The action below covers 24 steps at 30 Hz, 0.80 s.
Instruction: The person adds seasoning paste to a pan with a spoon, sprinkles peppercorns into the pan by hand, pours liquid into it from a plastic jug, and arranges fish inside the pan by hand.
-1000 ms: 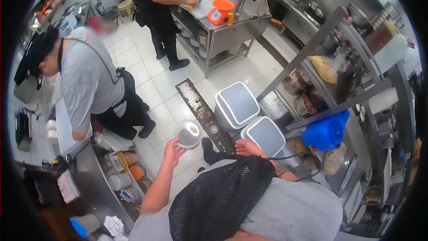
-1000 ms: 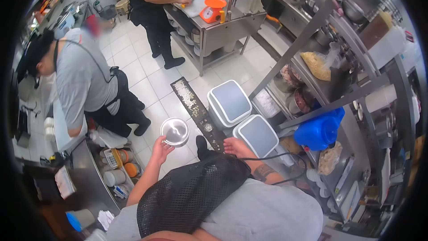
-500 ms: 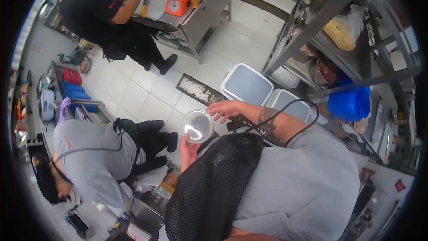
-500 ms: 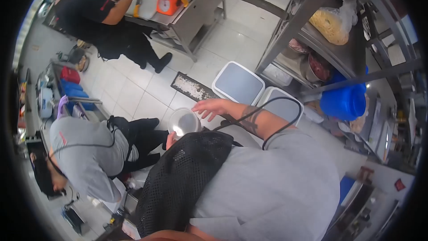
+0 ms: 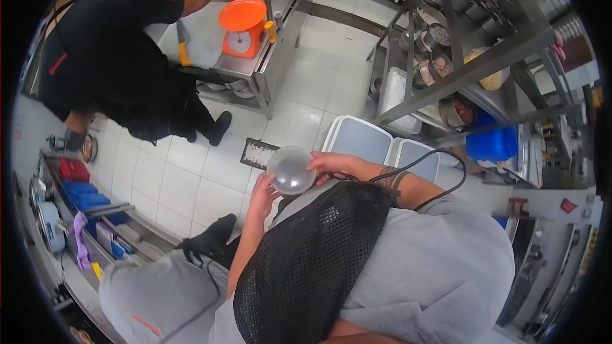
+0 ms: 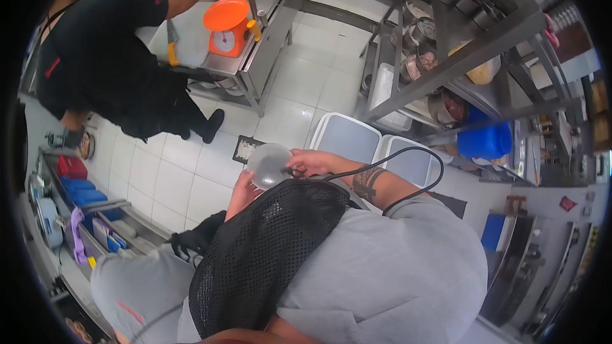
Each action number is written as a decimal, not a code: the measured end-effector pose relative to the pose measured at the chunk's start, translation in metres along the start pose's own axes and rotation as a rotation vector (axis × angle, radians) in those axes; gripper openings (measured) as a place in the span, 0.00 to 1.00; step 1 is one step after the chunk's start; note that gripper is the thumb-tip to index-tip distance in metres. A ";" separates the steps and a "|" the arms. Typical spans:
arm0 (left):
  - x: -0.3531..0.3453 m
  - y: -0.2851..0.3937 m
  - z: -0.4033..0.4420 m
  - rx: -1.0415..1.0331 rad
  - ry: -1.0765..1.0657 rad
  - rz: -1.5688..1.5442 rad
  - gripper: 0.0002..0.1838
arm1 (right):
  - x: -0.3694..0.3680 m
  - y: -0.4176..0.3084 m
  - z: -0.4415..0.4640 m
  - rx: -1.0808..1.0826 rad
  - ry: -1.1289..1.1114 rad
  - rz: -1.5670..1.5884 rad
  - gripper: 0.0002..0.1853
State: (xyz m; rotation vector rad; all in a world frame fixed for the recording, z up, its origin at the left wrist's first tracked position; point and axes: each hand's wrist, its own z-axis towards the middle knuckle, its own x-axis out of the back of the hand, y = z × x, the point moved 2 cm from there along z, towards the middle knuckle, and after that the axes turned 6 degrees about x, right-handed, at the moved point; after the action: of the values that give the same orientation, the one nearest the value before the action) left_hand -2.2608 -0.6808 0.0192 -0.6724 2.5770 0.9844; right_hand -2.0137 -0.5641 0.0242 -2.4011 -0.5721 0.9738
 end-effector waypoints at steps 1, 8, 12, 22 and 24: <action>0.000 0.018 0.007 0.004 -0.063 0.032 0.27 | 0.001 -0.007 0.005 0.038 0.018 0.037 0.28; 0.012 0.095 0.072 0.165 -0.159 0.163 0.30 | 0.030 -0.036 0.028 0.254 0.320 0.400 0.21; 0.016 0.112 0.115 0.243 -0.038 0.336 0.25 | 0.098 -0.044 0.045 0.370 0.515 0.662 0.23; 0.016 0.159 0.204 0.302 0.104 0.720 0.23 | 0.363 -0.169 0.061 0.804 0.858 1.081 0.27; 0.013 0.172 0.223 0.318 0.111 0.849 0.23 | 0.408 -0.204 0.051 0.819 0.987 1.139 0.31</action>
State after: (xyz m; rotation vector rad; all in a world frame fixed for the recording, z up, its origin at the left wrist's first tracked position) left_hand -2.3375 -0.4196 -0.0535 0.5162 3.0567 0.6962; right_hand -1.8219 -0.1675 -0.1045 -1.9010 1.3686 0.1210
